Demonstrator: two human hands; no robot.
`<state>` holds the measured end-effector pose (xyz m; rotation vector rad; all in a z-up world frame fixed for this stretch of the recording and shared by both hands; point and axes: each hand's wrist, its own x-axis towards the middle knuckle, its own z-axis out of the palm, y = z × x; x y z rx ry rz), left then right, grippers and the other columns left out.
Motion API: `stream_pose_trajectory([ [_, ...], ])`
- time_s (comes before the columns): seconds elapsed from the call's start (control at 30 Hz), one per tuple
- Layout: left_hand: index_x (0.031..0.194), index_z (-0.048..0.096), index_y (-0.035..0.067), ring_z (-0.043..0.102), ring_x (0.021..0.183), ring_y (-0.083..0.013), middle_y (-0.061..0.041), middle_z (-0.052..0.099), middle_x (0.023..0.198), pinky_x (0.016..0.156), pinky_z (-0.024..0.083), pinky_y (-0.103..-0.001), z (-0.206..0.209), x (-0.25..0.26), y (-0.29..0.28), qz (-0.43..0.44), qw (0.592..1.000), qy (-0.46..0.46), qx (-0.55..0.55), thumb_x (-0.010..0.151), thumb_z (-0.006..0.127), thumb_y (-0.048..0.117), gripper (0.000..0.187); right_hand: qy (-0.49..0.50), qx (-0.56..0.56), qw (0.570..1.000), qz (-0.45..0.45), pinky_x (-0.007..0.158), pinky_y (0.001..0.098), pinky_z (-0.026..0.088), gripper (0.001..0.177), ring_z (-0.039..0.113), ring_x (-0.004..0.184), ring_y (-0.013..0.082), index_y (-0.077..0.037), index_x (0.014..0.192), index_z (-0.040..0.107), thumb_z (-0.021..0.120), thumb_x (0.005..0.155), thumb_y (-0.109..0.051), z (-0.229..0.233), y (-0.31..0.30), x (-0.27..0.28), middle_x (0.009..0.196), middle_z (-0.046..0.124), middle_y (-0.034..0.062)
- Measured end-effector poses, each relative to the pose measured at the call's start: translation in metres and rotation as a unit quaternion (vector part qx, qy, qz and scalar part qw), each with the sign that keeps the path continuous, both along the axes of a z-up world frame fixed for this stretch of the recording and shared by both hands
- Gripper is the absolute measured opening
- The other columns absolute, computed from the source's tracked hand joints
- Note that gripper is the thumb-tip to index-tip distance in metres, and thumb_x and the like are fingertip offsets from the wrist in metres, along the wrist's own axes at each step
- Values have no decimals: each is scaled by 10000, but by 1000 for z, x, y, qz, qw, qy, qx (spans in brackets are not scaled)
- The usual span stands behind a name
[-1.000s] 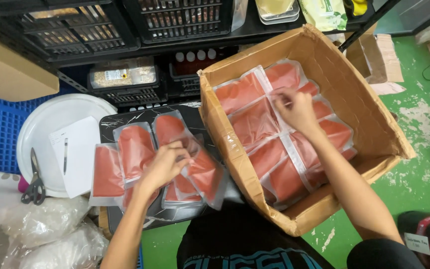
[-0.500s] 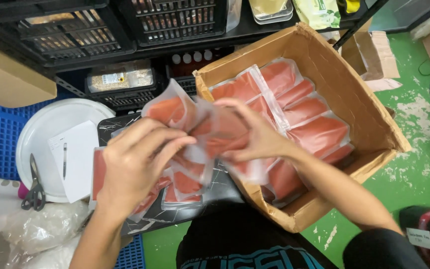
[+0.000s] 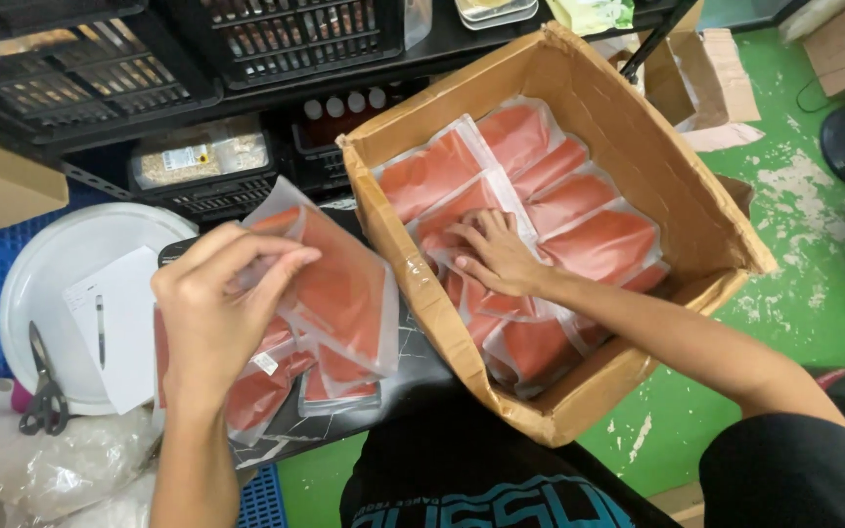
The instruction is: The person transfers sealed red pouches from a table into a cardboard box, writes on a document, and then sorts sealed bags of dark small items from several boxes into a single large cardboard box.
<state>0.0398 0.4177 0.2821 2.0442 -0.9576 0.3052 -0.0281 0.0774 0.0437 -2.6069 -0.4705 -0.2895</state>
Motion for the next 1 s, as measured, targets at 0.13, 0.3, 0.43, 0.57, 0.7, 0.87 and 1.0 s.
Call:
stream_pose_trajectory([
  [0.13, 948, 787, 36, 490, 675, -127, -50, 686, 843, 617, 384, -257, -1, -4, 11, 21, 999, 26, 4, 960, 788, 16, 24, 9, 51, 998, -28, 932, 481, 369, 524, 513, 1088, 317, -109, 1367, 530, 420, 1038, -502, 26, 8, -31, 1220, 525, 146],
  [0.3, 924, 782, 26, 528, 705, -148, -58, 690, 824, 658, 410, -281, -3, -3, 11, 37, 999, 5, 16, 954, 819, 50, 53, 159, -203, 963, 73, 1089, 818, 46, 1535, 17, 1574, 433, -121, 1647, -71, 943, 648, -693, 11, 17, -60, 1696, -74, 276],
  [0.43, 927, 774, 14, 558, 726, -149, -76, 705, 853, 636, 425, -270, 0, -2, -3, 1, 1000, 22, 4, 960, 802, 2, 45, 147, -206, 962, 106, 1008, 889, 134, 1235, -112, 1568, 443, -285, 1657, -20, 595, 782, -902, 2, -4, -37, 1700, -161, 222],
  [0.57, 908, 763, 31, 552, 697, -131, -52, 693, 831, 632, 438, -258, 1, -1, -10, -10, 1000, 14, 9, 950, 813, 34, 65, 120, -244, 954, 126, 1018, 756, 354, 1098, 80, 1576, 440, -283, 1658, 120, 766, 814, -558, 8, -13, -32, 1704, -25, 243],
  [0.7, 955, 747, 59, 442, 532, -65, 15, 552, 608, 517, 373, -229, -8, 1, -11, -4, 999, -19, 50, 963, 828, 102, 91, -74, -460, 885, -3, 1067, 641, 393, 1029, 414, 1493, 338, -470, 1631, 44, 702, 840, -496, -42, -38, -65, 1692, 266, 162],
  [0.87, 969, 708, 170, 646, 537, -265, -48, 695, 632, 564, 521, -417, -28, -8, -37, -60, 965, -97, 236, 985, 687, 284, 116, -29, -299, 954, 5, 939, 471, 564, 780, 523, 1342, 396, -291, 1531, 312, 538, 841, -7, 2, -53, -50, 1459, 492, 239],
  [1.0, 964, 721, 230, 767, 712, -343, -88, 747, 692, 647, 598, -454, -53, -10, -61, -109, 907, -17, 406, 982, 583, 380, 205, -165, -204, 965, 27, 744, 335, 603, 346, 750, 1016, 282, -91, 1254, 669, 403, 1034, -114, 41, -69, -45, 1159, 725, 151],
])
